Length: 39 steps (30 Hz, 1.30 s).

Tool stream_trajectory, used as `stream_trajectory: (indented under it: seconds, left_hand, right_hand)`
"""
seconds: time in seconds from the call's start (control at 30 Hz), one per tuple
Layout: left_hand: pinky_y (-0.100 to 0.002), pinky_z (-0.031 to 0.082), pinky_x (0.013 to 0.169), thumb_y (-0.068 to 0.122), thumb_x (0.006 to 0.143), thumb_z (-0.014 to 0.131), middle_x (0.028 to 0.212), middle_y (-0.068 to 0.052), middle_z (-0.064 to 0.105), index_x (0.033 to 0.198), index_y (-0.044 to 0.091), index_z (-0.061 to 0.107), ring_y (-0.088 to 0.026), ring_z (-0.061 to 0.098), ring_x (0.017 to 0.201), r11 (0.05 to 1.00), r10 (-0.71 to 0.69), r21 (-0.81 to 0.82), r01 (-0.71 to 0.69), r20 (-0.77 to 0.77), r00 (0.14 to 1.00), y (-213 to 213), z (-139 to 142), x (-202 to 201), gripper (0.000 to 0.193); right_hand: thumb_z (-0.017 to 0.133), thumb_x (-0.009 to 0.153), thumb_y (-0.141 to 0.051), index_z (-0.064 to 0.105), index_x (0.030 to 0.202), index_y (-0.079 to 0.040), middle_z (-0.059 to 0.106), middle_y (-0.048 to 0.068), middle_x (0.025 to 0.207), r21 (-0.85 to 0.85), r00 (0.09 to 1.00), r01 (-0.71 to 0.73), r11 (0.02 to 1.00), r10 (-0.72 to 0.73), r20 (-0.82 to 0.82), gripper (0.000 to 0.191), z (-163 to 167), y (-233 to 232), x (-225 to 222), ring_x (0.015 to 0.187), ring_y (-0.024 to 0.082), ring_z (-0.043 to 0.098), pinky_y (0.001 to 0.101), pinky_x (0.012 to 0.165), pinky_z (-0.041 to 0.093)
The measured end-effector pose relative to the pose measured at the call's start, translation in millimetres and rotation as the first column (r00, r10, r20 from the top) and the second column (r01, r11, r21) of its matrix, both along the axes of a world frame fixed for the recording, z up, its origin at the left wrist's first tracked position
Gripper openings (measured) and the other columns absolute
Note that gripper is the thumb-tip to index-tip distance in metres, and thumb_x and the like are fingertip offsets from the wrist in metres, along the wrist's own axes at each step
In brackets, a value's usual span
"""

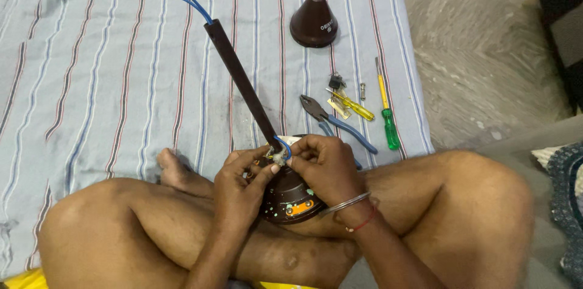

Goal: The person sits on a bed servicing a disassembled table fan. They connect and tape the fan's wires at the base, thread the blue power cord up through the fan's cone-shaped cover, fit the cover onto the motor housing, and then use pliers to work on small switch components beside the fan.

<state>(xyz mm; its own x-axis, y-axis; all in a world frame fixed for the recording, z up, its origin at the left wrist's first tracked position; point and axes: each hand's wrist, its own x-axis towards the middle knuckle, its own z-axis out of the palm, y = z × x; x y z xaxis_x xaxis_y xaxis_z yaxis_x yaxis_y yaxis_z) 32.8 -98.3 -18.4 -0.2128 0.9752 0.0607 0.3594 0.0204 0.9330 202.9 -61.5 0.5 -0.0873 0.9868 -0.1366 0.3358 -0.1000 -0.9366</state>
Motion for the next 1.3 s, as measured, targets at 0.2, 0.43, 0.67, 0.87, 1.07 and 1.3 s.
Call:
stream_trajectory:
  seconds: [0.2,0.43,0.67,0.87,1.07,1.3]
  left_hand:
    - [-0.025,0.050,0.063,0.004,0.079,0.082,0.083,-0.004,0.065,0.114,0.004,0.077,-0.010,0.058,0.068,1.000,0.004,-0.013,-0.004,0.029,1.000,-1.1,5.3,2.4,0.035]
    - [-0.026,0.051,0.063,0.004,0.079,0.081,0.087,-0.004,0.065,0.114,0.004,0.076,-0.010,0.058,0.069,1.000,-0.006,-0.013,0.006,0.055,0.998,-1.4,6.4,4.3,0.035]
    - [-0.025,0.052,0.065,0.005,0.079,0.082,0.086,-0.004,0.066,0.111,0.004,0.077,-0.010,0.061,0.068,1.000,-0.001,-0.006,0.002,0.045,0.999,-2.1,4.1,5.8,0.033]
    - [-0.027,0.051,0.063,0.006,0.078,0.082,0.084,-0.004,0.064,0.112,0.006,0.077,-0.011,0.059,0.067,1.000,0.000,-0.023,0.001,0.037,0.999,-1.7,6.5,7.9,0.034]
    - [-0.028,0.051,0.064,0.009,0.079,0.082,0.084,-0.005,0.064,0.112,0.008,0.077,-0.013,0.060,0.066,1.000,0.000,-0.025,0.000,-0.016,1.000,-3.8,11.9,8.3,0.033]
    - [-0.032,0.052,0.066,0.013,0.077,0.084,0.091,-0.007,0.063,0.110,0.009,0.077,-0.017,0.062,0.071,0.999,0.029,-0.023,-0.031,-0.082,0.996,-3.6,20.7,12.8,0.033]
  right_hand:
    - [0.076,0.079,-0.001,0.076,0.089,0.000,0.079,0.006,0.078,-0.028,0.999,-0.007,1.000,0.006,-0.035,0.010,6.0,1.5,-1.2,0.069,0.007,0.072,0.0234,0.062,0.058]
    - [0.078,0.078,-0.001,0.075,0.088,0.000,0.077,0.004,0.075,-0.002,0.998,-0.032,0.999,0.032,0.052,0.010,0.5,3.6,0.7,0.066,0.006,0.069,0.0230,0.059,0.056]
    - [0.077,0.078,-0.001,0.075,0.088,0.000,0.073,0.003,0.072,-0.072,0.999,-0.032,0.997,0.030,-0.036,0.010,-2.5,3.1,3.8,0.062,0.005,0.064,0.0226,0.056,0.052]
    - [0.078,0.078,-0.002,0.076,0.086,0.001,0.073,0.003,0.068,-0.080,0.999,-0.037,0.996,0.039,0.029,0.009,7.5,3.4,4.9,0.058,0.006,0.063,0.0236,0.053,0.051]
    - [0.077,0.078,-0.004,0.076,0.086,0.001,0.076,0.004,0.070,-0.043,0.997,-0.052,0.998,0.054,0.061,0.009,7.3,2.5,5.6,0.061,0.006,0.067,0.0237,0.056,0.053]
    - [0.079,0.077,-0.006,0.077,0.086,-0.001,0.077,0.002,0.072,0.051,0.996,-0.030,0.998,0.025,0.087,0.010,2.9,4.7,6.9,0.064,0.005,0.068,0.0236,0.059,0.055]
